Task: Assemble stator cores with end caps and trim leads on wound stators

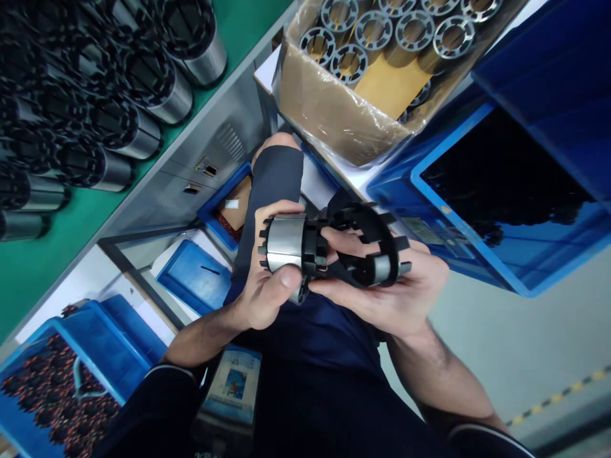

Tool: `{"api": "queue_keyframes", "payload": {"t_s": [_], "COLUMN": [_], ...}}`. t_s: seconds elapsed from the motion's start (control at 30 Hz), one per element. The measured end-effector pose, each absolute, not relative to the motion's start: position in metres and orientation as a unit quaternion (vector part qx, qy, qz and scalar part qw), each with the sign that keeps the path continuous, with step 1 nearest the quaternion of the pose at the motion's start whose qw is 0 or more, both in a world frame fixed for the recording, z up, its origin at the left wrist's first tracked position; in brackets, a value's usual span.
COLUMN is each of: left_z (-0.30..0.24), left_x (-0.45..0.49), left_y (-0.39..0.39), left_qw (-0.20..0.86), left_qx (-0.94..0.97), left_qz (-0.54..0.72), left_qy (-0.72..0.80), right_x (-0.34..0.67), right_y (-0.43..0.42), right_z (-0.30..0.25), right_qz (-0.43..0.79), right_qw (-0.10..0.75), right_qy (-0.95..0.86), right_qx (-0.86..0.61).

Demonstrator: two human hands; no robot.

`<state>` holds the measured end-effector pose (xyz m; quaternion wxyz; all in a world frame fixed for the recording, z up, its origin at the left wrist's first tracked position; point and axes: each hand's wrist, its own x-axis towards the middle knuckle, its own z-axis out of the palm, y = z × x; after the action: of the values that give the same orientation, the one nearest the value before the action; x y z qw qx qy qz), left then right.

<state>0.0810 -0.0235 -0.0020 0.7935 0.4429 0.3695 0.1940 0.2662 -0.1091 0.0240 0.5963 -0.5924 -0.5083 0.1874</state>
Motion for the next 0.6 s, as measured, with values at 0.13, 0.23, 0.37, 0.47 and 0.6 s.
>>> {"api": "queue_keyframes", "payload": {"t_s": [0.13,0.23,0.37,0.47,0.6], "left_z": [0.01,0.017,0.022,0.026,0.029], "left_x": [0.09,0.092,0.089,0.092,0.104], "left_y": [-0.016,-0.01,-0.004,-0.003,-0.005], "left_qw": [0.814,0.821,0.826,0.815,0.829], "left_qx": [0.446,0.461,0.475,0.501,0.429], "left_qz": [0.19,0.164,0.15,0.146,0.175], "left_qy": [0.318,0.294,0.263,0.251,0.314], "right_x": [0.262,0.264,0.261,0.254,0.259], "right_y": [-0.113,-0.116,-0.116,-0.114,-0.12], "right_z": [0.026,0.033,0.035,0.025,0.018], "right_qz": [0.185,0.199,0.198,0.186,0.216], "right_qw": [0.611,0.591,0.59,0.628,0.64], "right_qy": [-0.474,-0.49,-0.499,-0.461,-0.448], "right_qx": [-0.607,-0.609,-0.603,-0.598,-0.586]}}
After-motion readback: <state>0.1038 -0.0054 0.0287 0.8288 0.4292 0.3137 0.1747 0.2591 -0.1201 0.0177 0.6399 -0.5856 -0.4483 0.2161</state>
